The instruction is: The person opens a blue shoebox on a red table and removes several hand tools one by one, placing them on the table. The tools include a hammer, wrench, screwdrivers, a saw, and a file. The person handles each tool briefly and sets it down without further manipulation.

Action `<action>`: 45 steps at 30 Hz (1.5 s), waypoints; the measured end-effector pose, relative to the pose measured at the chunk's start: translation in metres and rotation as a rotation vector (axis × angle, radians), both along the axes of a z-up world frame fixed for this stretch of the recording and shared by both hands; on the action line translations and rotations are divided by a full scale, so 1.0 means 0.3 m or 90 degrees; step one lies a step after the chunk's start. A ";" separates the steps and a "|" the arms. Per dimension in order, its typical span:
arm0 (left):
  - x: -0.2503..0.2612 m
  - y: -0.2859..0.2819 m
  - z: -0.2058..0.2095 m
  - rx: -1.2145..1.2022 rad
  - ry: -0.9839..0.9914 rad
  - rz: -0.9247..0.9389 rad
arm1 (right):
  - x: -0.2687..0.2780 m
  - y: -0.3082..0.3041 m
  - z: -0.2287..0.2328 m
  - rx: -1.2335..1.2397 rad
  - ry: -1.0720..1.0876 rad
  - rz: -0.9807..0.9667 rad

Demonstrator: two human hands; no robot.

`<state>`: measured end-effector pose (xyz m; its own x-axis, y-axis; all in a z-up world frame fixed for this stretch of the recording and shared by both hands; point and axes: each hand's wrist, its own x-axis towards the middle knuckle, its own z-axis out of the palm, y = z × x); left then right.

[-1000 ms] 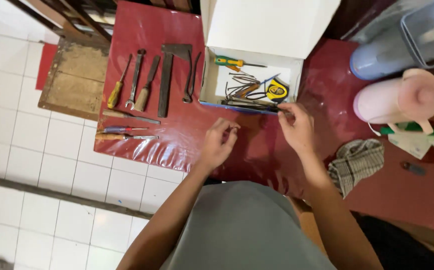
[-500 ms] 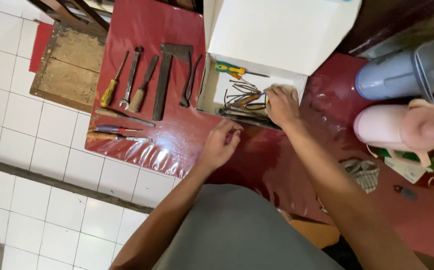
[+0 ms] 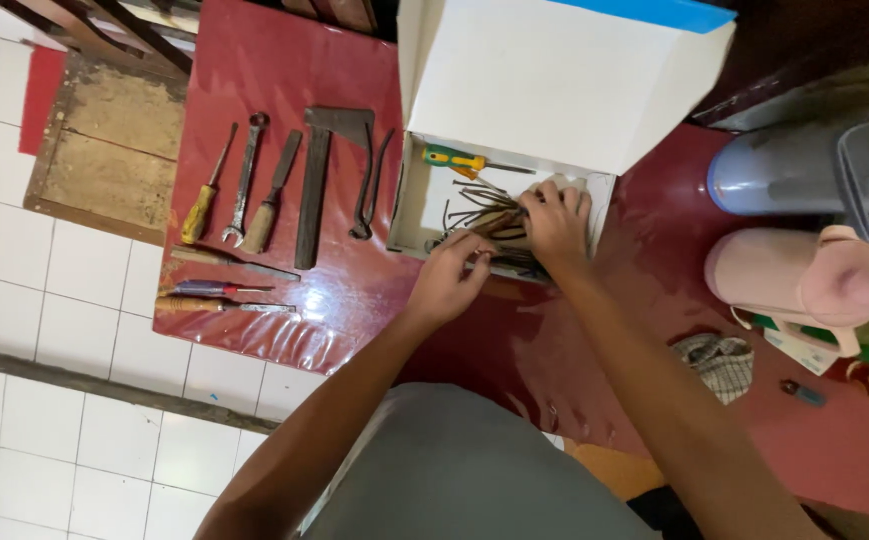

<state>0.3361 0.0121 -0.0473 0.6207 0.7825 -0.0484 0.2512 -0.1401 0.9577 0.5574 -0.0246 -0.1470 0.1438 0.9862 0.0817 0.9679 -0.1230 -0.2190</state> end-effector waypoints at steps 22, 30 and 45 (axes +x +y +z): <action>-0.113 -0.107 -0.044 -0.015 0.001 0.066 | -0.115 -0.252 0.296 0.055 0.407 -0.266; -0.114 -0.167 -0.033 -0.033 0.025 0.078 | -0.159 -0.363 0.166 0.179 0.932 -0.361; -0.116 -0.297 -0.107 -0.175 -0.015 0.124 | -0.089 -0.566 0.289 0.427 1.240 -0.337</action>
